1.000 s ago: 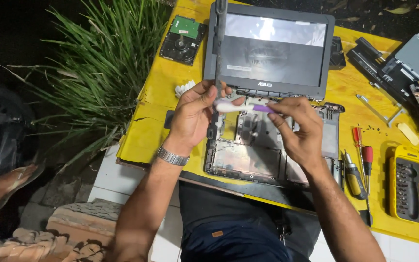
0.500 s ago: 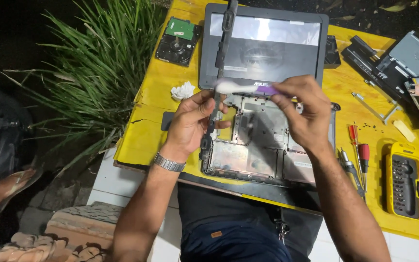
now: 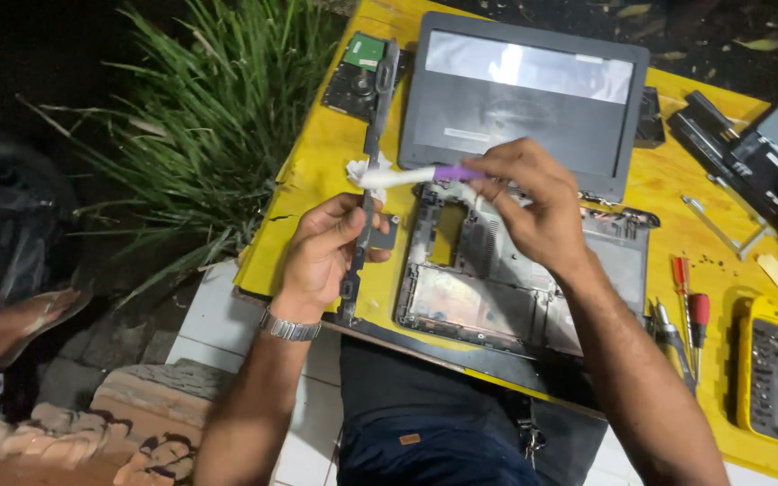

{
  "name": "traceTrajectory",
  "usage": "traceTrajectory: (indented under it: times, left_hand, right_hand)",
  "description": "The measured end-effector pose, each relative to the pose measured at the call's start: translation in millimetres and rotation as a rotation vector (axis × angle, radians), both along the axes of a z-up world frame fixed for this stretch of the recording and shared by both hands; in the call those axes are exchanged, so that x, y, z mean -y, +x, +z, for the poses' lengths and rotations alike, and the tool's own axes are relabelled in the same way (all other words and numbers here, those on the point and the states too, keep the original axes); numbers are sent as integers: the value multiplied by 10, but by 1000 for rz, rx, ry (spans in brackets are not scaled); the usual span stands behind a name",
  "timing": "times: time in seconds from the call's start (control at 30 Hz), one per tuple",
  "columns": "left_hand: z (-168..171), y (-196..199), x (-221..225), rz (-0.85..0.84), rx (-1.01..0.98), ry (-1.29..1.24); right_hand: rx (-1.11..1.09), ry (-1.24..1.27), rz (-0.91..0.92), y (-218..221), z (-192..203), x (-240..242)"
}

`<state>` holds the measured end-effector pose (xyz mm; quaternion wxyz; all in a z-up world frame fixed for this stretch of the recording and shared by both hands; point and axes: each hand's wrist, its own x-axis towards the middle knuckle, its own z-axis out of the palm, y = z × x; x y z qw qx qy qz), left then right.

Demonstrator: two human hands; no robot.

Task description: Disassembling a laptop and using a toothbrush to clean dust from the internal chassis and components.

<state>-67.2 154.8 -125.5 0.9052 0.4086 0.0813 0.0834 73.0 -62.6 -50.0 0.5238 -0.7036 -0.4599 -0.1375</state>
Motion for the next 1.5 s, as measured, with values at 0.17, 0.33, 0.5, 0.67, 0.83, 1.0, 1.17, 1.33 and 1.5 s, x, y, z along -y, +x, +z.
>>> traceTrajectory:
  times: [0.17,0.33,0.5,0.67,0.83,1.0,1.17,1.33,1.5]
  left_hand:
    - [-87,-116,-85,31,-7,2]
    - [-131,-141,-99,33,1,16]
    - [-144,-134,-61,59,18,42]
    - [-194,-104,-33,61,23,46]
    - [-205,-109,-6,75,19,36]
    - [-190,-108,20,75,20,37]
    - [-212,-98,37,63,15,40]
    - [-259,-95,25,48,7,51]
    - [-293,-86,36,43,13,43]
  right_hand:
    - [59,31,-34,123,-12,-133]
    - [114,49,-68,283,50,-105]
    - [50,14,-93,275,188,-18]
    - [2,-7,-71,243,162,22]
    - [-1,-61,-51,263,92,101]
    - [-29,-74,-73,179,159,94]
    - [5,-19,-122,346,77,184]
    - [6,-22,-116,383,115,275]
    - [-3,-16,-115,398,34,307]
